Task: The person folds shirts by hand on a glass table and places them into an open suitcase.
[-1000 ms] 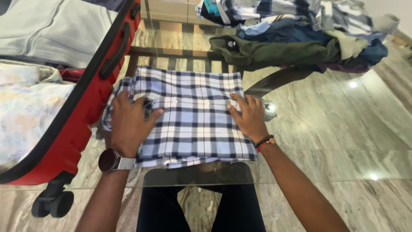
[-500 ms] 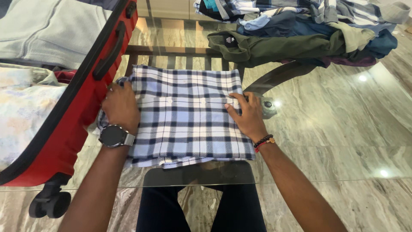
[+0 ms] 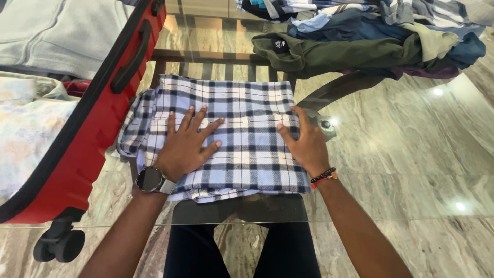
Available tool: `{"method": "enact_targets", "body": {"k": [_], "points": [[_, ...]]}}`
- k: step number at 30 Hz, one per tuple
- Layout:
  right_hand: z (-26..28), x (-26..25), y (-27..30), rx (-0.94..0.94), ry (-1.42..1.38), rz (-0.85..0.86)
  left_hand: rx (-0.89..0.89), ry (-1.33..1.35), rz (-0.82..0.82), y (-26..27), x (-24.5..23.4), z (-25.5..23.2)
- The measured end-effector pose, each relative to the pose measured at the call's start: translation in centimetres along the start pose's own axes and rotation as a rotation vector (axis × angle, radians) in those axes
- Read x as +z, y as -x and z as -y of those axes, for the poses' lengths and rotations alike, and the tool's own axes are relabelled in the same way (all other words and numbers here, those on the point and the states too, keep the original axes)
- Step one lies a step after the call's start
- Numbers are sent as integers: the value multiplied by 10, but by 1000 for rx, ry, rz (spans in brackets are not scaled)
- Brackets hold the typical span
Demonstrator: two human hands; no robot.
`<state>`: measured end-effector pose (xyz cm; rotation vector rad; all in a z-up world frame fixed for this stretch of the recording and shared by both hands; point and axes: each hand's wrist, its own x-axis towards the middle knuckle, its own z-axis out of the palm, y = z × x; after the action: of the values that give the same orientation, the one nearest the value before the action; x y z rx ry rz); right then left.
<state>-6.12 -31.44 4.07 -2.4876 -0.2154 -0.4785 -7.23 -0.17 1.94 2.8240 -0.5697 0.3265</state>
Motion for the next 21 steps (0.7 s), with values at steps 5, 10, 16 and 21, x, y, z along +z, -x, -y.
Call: {"method": "enact_targets", "body": {"k": [5, 10, 16, 21], "points": [[5, -9, -1, -310, -255, 64, -1, -11, -2, 2, 4, 3], [-2, -22, 2, 63, -735, 307, -21, -48, 14, 4, 8, -2], [-20, -46, 15, 293, -745, 232, -45, -122, 85, 16, 6, -52], [-43, -67, 36, 288, -660, 174, -57, -29, 186, 21, -11, -85]]}}
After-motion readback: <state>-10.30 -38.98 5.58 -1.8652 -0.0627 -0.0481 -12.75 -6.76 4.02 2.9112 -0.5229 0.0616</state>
